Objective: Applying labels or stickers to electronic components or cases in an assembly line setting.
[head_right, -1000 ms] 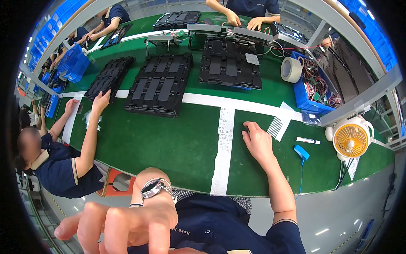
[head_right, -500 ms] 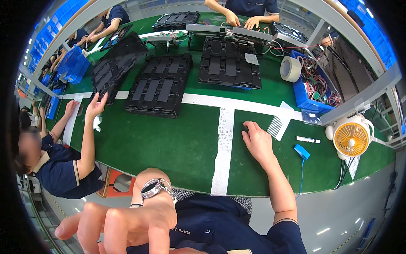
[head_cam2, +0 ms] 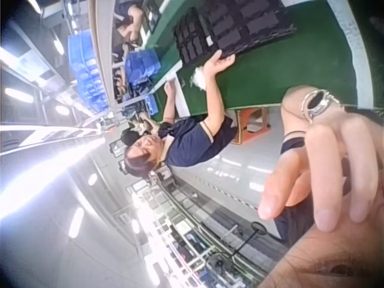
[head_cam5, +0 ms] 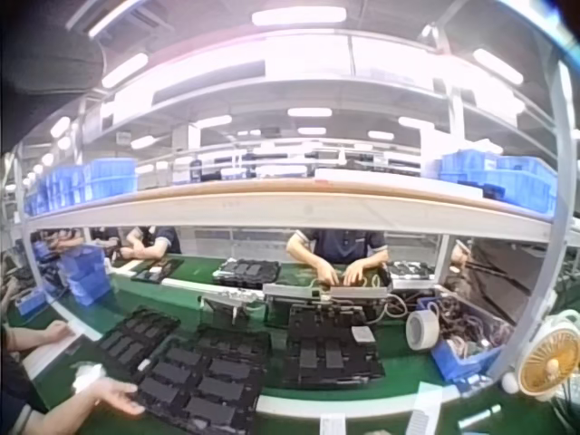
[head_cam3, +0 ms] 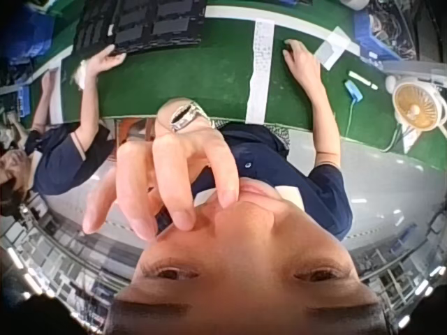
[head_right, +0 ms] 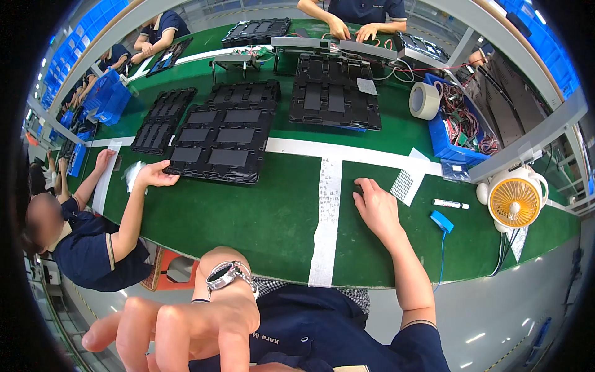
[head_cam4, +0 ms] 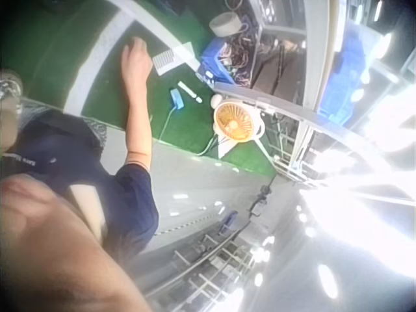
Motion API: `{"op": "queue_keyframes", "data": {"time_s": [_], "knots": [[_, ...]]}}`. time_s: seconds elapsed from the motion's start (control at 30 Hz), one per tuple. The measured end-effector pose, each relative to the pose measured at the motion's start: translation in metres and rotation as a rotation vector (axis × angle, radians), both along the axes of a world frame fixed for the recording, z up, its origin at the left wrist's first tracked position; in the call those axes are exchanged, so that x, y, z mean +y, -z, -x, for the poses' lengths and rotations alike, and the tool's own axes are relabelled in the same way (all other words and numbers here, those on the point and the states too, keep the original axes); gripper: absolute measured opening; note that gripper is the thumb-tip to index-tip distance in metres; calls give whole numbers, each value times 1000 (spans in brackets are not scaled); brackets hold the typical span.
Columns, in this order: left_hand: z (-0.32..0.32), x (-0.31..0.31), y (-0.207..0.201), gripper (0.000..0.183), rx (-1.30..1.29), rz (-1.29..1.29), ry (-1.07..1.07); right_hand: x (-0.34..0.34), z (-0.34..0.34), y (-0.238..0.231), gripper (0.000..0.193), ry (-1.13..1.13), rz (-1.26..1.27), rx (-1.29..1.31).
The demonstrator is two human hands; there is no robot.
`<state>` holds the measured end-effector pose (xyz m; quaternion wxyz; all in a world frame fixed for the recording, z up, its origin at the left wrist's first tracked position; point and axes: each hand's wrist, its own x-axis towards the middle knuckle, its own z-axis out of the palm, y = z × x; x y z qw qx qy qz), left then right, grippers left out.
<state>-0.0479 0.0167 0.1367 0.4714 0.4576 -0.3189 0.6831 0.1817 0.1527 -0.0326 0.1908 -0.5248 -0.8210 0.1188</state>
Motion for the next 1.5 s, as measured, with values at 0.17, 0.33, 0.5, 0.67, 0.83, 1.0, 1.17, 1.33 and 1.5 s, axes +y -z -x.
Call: {"op": "queue_keyframes", "data": {"time_s": [0.17,0.33,0.5,0.67,0.83,1.0,1.17,1.33,1.5], "knots": [[2,0,-1,39,0,1,-11,0,1,1,23,-2,2,1],[1,1,-4,39,5,-2,-12,0,1,0,23,-4,3,2],[0,2,-1,40,-6,-5,-11,0,-1,1,23,3,7,-8],[-2,4,-1,40,-16,-14,-26,0,3,-1,24,-5,9,1],[-4,6,2,40,-32,-13,-23,1,-1,2,25,-2,7,-13],[-5,4,0,41,-32,-19,-31,1,0,2,25,-4,6,-22],[-6,6,2,41,-40,-20,-37,1,-1,3,25,-6,4,-21],[-6,5,1,41,-39,-20,-44,0,0,2,25,-11,-7,-19],[-6,5,1,42,-43,-19,-52,0,0,3,25,-15,-7,-20]]}}
